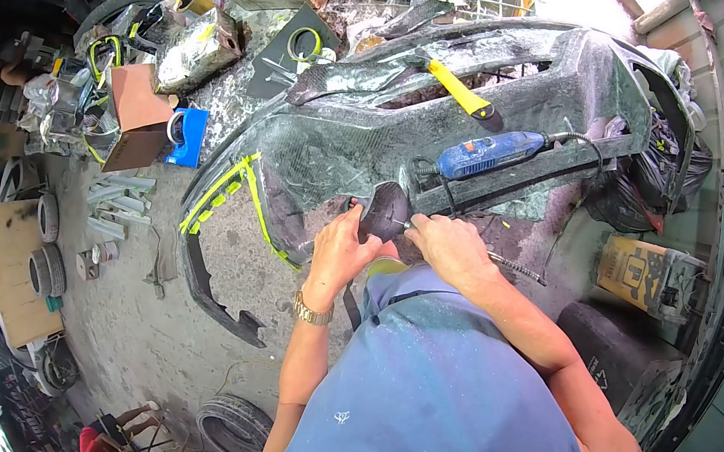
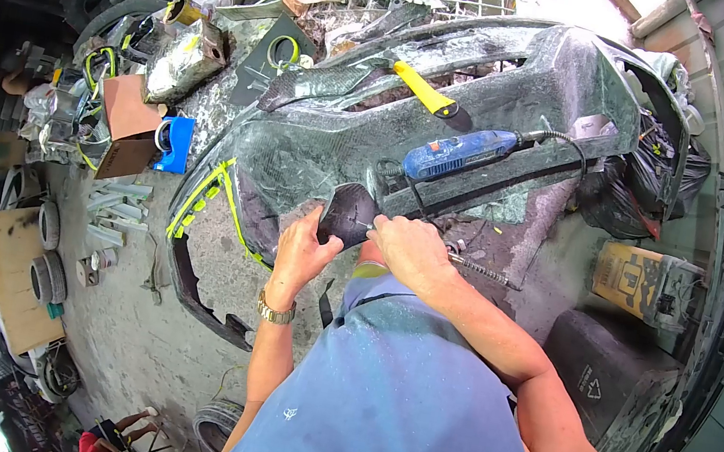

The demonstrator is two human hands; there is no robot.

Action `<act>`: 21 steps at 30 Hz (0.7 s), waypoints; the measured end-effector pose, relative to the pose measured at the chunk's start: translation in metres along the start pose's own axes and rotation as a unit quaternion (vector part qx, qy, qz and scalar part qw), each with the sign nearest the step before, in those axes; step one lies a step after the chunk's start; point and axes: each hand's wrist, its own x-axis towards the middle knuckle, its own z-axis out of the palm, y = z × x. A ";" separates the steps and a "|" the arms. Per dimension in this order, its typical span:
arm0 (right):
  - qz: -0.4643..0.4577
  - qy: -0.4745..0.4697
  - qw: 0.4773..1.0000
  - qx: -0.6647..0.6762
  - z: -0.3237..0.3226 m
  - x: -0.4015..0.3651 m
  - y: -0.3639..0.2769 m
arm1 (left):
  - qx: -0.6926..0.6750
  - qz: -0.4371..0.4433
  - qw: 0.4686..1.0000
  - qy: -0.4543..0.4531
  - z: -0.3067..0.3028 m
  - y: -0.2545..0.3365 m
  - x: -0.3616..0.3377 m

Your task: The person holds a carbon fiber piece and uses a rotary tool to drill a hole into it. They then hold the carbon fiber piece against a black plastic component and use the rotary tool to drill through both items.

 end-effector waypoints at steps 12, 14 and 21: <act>-0.003 0.005 1.000 0.003 0.002 0.000 0.002 | -0.011 -0.029 0.999 -0.024 -0.007 0.012 0.000; -0.002 0.003 1.000 0.003 0.004 0.001 0.004 | -0.005 -0.034 0.999 -0.030 -0.008 0.014 0.001; 0.026 -0.026 0.999 0.019 0.003 0.002 0.003 | -0.007 -0.026 0.999 -0.023 -0.005 0.009 0.000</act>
